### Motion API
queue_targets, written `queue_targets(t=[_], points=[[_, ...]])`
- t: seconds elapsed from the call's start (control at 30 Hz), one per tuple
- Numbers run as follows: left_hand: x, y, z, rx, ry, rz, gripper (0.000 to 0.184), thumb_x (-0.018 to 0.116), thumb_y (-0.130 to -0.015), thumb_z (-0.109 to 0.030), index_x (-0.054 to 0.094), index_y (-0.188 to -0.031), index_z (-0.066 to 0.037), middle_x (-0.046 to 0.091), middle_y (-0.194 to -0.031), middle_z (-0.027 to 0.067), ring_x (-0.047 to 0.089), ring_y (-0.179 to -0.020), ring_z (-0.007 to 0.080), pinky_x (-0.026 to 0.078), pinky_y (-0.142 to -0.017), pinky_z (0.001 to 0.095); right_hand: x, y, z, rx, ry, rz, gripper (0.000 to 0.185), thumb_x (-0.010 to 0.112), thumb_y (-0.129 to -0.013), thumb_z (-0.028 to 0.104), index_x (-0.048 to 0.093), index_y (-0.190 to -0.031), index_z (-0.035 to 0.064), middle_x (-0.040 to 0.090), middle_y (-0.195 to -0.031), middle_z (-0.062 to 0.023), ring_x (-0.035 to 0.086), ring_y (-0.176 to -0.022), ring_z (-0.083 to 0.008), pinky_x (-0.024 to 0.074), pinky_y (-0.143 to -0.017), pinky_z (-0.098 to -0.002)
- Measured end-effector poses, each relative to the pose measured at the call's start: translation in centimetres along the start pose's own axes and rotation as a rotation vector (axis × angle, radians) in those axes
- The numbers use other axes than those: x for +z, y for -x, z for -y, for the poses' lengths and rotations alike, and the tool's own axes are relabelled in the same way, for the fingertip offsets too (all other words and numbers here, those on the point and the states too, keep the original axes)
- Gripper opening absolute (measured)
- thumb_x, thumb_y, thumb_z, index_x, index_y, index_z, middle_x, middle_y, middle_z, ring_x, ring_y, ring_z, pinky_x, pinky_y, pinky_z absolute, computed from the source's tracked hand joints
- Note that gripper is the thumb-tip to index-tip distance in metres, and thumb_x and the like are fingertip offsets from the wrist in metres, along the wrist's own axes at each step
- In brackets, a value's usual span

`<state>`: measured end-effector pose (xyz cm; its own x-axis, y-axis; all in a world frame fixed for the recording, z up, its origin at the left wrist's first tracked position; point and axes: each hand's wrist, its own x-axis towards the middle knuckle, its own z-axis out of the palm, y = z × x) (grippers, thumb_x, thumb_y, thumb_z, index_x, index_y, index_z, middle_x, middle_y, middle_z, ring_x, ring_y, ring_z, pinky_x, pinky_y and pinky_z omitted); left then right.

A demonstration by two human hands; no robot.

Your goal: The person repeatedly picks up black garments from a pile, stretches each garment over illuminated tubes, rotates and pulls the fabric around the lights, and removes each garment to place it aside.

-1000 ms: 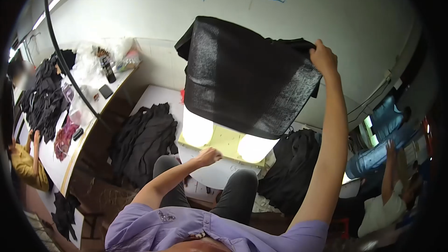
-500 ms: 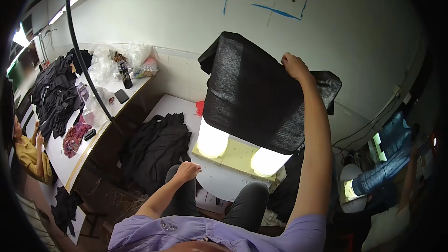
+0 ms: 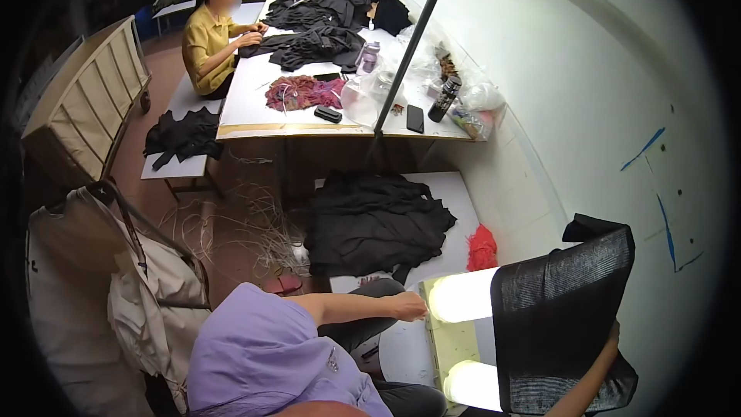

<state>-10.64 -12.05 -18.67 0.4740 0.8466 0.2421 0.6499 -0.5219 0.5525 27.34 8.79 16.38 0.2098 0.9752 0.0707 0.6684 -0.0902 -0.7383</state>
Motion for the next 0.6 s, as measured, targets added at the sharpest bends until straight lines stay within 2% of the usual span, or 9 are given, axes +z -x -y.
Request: queue_targets(t=[0.6], points=[[0.1,-0.2,-0.2,0.003,-0.019,-0.024,0.016,0.061,-0.075,-0.015,0.062,-0.07,0.0,0.063,-0.07,0.018,0.063,-0.069,0.0351,0.048,-0.06,0.0424,-2.7,-0.7,-3.0,0.084,-0.047,-0.301,0.041,0.046,-0.093,0.034,0.056,-0.119,0.0028,0.063,-0.096,-0.0116,0.062,-0.076,-0.0198,0.0478,-0.066,-0.0301]])
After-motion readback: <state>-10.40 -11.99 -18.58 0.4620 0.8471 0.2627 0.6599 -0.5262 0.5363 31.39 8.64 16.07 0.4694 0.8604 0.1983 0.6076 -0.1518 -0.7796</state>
